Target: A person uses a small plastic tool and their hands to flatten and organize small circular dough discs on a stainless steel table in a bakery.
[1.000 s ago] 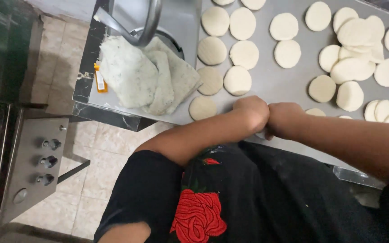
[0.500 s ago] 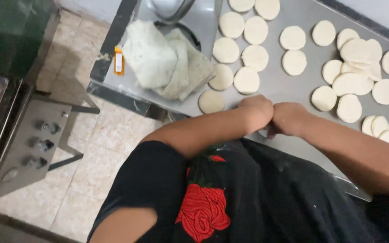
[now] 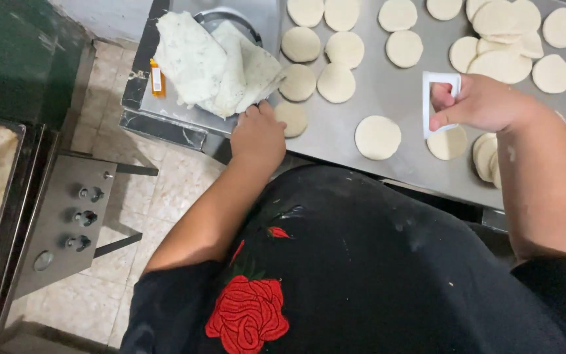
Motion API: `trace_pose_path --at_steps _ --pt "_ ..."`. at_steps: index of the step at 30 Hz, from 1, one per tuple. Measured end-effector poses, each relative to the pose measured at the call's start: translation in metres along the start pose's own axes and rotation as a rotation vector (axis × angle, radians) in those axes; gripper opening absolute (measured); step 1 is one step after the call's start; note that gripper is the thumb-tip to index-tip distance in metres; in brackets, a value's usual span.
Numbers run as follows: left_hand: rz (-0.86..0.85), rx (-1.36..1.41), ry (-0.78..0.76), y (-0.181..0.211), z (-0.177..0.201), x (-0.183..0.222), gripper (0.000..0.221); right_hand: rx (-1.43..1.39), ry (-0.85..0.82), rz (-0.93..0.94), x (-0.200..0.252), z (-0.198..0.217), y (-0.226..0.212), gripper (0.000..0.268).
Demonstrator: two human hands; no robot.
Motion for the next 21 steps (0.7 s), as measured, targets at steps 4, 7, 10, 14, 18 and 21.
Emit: trace_pose_path --at_steps 4,7,10,14,18,21 --pt "-0.024 0.165 0.128 0.004 0.007 -0.005 0.080 -0.077 -0.026 0.031 0.010 -0.012 0.017 0.054" --pt "0.101 0.689 -0.010 0.014 0.037 0.005 0.060 -0.102 -0.027 -0.022 0.014 -0.023 0.017 0.056" --pt "0.056 0.908 -0.044 0.035 0.042 0.009 0.050 0.016 0.005 -0.043 0.009 -0.034 0.009 0.056" --pt "-0.101 0.835 -0.171 0.046 0.022 -0.002 0.054 0.294 0.049 0.013 -0.007 -0.057 -0.015 0.052" --pt "-0.315 0.424 -0.013 0.033 0.038 -0.002 0.045 0.559 -0.003 0.112 -0.028 -0.092 -0.054 0.045" --pt "-0.481 0.501 0.004 0.028 0.060 0.007 0.044 0.724 -0.060 0.199 -0.058 -0.124 -0.069 0.045"
Point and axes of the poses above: each hand's wrist, its own x-axis away from the middle knuckle, its own z-axis out of the back of the hand, y = z × x, the point moved 2 cm from there along -x, towards the middle knuckle, and after that the axes turned 5 degrees about y, right-handed, at the moved point
